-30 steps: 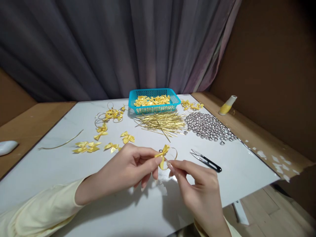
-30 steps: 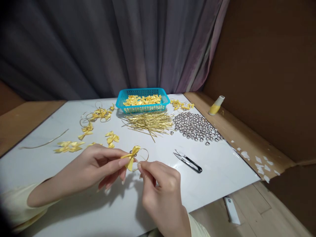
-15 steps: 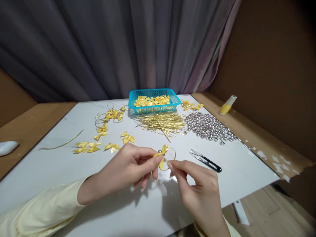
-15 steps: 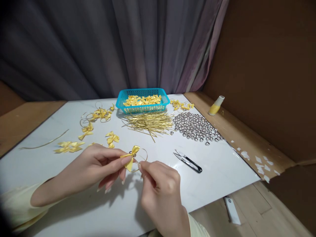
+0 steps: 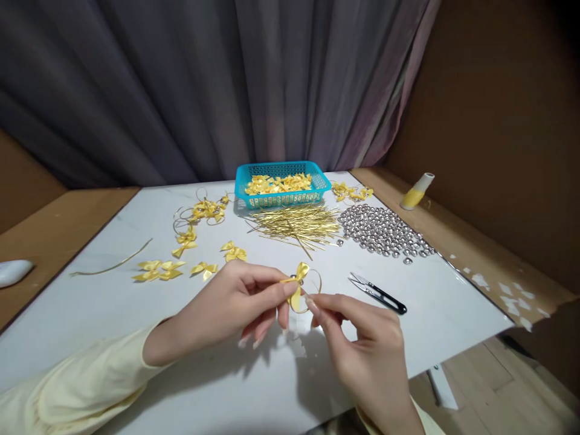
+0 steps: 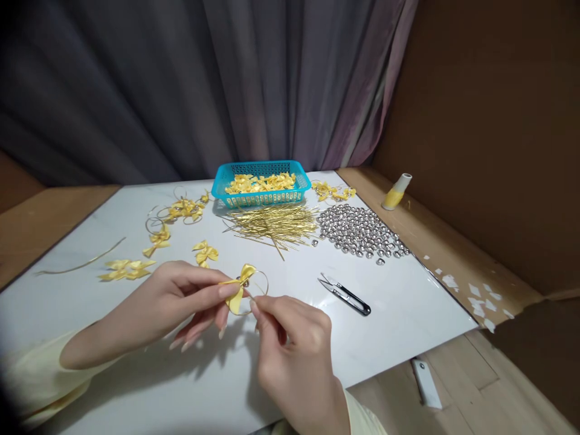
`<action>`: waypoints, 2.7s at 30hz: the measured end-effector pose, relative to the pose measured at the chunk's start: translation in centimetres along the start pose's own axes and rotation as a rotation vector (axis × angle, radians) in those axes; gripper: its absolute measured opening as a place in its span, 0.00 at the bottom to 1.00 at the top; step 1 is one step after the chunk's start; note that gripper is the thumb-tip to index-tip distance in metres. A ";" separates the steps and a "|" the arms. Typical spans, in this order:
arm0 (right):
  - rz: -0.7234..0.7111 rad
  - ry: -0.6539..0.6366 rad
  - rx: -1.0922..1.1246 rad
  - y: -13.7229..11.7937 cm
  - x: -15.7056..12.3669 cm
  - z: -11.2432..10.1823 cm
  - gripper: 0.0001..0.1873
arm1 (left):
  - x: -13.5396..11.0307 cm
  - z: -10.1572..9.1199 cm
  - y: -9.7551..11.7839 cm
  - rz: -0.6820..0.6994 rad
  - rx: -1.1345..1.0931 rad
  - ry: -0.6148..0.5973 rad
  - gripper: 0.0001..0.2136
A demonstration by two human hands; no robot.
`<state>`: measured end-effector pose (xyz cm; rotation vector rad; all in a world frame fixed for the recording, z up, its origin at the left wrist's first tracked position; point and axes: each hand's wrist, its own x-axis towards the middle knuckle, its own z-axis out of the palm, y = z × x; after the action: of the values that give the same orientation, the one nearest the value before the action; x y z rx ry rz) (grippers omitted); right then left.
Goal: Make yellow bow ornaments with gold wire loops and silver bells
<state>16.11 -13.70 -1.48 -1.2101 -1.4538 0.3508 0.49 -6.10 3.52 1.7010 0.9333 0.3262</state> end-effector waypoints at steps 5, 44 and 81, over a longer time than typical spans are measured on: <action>0.026 -0.002 0.013 -0.1 -0.1 -0.1 0.09 | 0.1 0.0 0.3 -0.006 0.001 -0.021 0.17; 0.253 -0.220 0.430 0.3 -0.3 -0.2 0.09 | -0.6 -0.5 0.7 0.243 0.181 -0.130 0.17; 0.164 -0.113 0.235 0.4 -0.3 -0.5 0.12 | -0.4 0.0 0.9 0.287 0.336 -0.079 0.18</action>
<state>16.62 -14.00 -1.83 -1.1346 -1.3684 0.6927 0.58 -6.42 4.45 2.1489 0.7128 0.3002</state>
